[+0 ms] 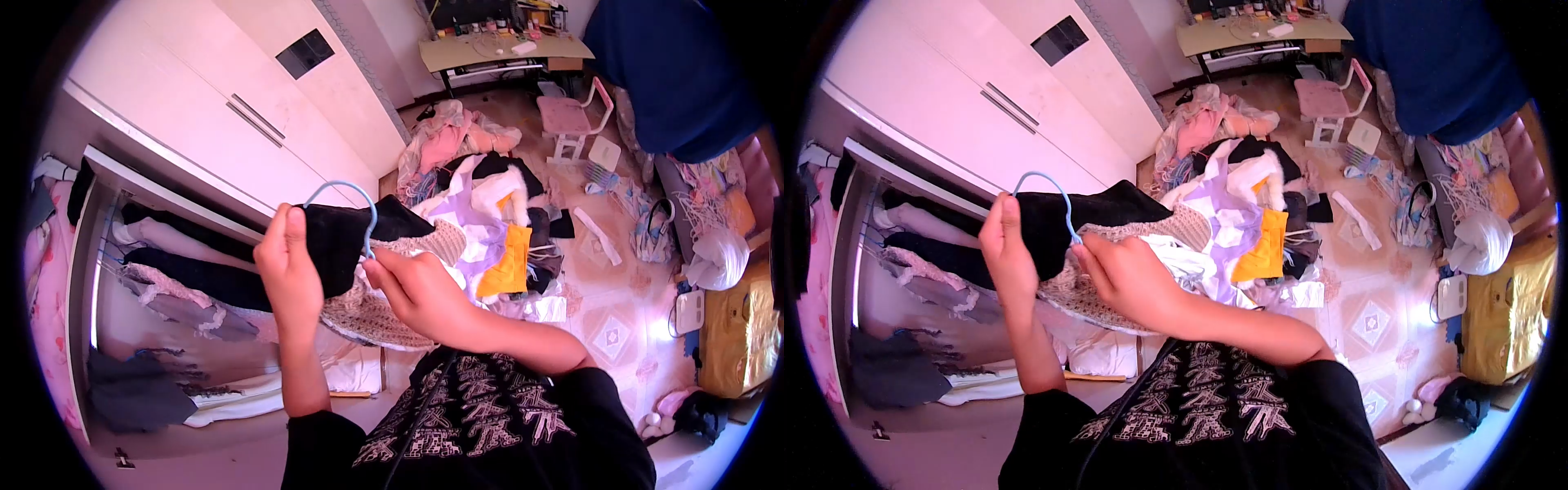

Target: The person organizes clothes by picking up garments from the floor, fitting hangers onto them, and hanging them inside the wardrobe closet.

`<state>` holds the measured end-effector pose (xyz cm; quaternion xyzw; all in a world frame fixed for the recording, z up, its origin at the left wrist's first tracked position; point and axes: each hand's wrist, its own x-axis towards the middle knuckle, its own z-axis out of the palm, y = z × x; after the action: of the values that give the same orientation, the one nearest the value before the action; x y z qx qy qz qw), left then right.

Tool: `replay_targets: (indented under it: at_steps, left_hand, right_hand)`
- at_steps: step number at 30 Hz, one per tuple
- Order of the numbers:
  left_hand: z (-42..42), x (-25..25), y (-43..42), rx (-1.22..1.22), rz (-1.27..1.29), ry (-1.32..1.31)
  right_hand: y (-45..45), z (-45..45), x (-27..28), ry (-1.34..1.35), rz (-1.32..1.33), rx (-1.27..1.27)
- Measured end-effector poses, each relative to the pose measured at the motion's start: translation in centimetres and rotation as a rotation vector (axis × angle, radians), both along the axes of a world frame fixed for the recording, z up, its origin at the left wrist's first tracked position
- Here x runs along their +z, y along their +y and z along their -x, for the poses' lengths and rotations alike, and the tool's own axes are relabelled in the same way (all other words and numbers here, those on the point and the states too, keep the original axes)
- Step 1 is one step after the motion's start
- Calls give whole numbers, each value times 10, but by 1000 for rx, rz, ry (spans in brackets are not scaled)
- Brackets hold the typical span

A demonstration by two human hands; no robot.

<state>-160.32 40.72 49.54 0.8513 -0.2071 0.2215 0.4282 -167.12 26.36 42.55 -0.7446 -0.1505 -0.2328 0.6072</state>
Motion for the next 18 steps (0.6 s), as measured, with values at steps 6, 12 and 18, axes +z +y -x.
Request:
replay_targets:
  at_steps: [6,12,18]
  left_hand:
    - [-2,-39,-3,-47,-244,105]
    - [-3,-104,15,-277,-294,221]
    - [9,-117,28,-214,-193,95]
  right_hand:
    - [11,-26,-40,113,-53,22]
    - [-12,-42,-86,-6,91,249]
    - [-118,-36,-121,499,-333,456]
